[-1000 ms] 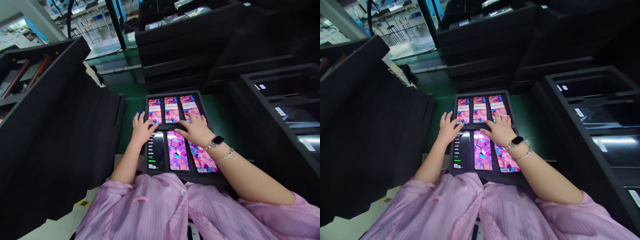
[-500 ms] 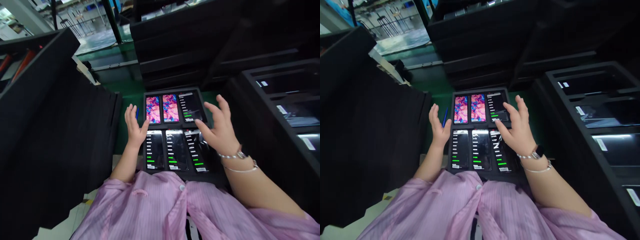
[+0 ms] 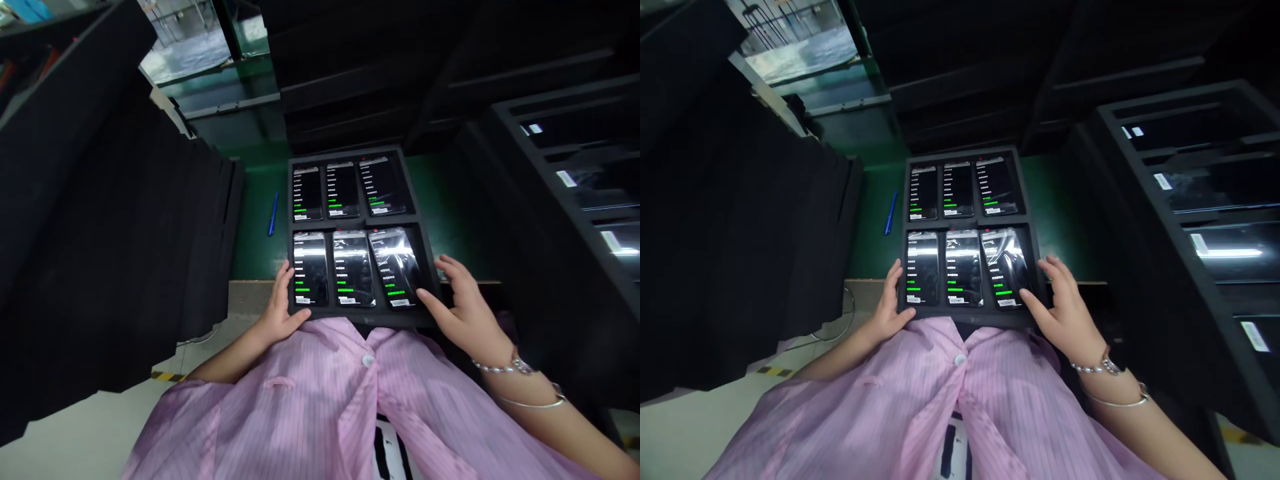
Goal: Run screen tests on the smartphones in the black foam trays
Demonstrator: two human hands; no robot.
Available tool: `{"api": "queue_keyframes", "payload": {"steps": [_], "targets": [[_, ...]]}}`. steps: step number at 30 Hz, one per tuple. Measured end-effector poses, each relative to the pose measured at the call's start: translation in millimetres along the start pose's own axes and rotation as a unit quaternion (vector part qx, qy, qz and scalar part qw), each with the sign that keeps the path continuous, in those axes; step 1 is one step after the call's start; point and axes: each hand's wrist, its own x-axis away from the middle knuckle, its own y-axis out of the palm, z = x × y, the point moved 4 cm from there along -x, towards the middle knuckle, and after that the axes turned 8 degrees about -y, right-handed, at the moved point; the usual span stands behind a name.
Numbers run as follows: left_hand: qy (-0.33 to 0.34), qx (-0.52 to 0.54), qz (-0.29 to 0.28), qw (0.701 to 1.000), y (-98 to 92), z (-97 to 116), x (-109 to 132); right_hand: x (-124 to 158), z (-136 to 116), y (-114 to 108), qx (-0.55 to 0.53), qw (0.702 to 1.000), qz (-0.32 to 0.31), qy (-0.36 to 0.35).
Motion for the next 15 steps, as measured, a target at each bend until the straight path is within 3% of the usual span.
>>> {"api": "queue_keyframes", "payload": {"steps": [6,10,12,15], "targets": [[0.004,-0.01,0.017,1.0,15.5,5.0,-4.9,10.8,18.0,21.0,-0.149,0.977,0.096,0.116],[0.0,-0.017,0.045,0.999,20.6,8.8,-8.7,4.8,19.5,15.6,-0.121,0.981,0.074,0.135],[-0.004,-0.026,0.043,0.999,21.3,10.1,-8.5,2.3,13.7,8.4,-0.061,0.991,0.044,0.112],[-0.013,-0.041,0.017,0.999,20.1,12.8,-7.2,-2.9,-10.2,-3.0,0.027,0.999,0.016,0.023]]}}
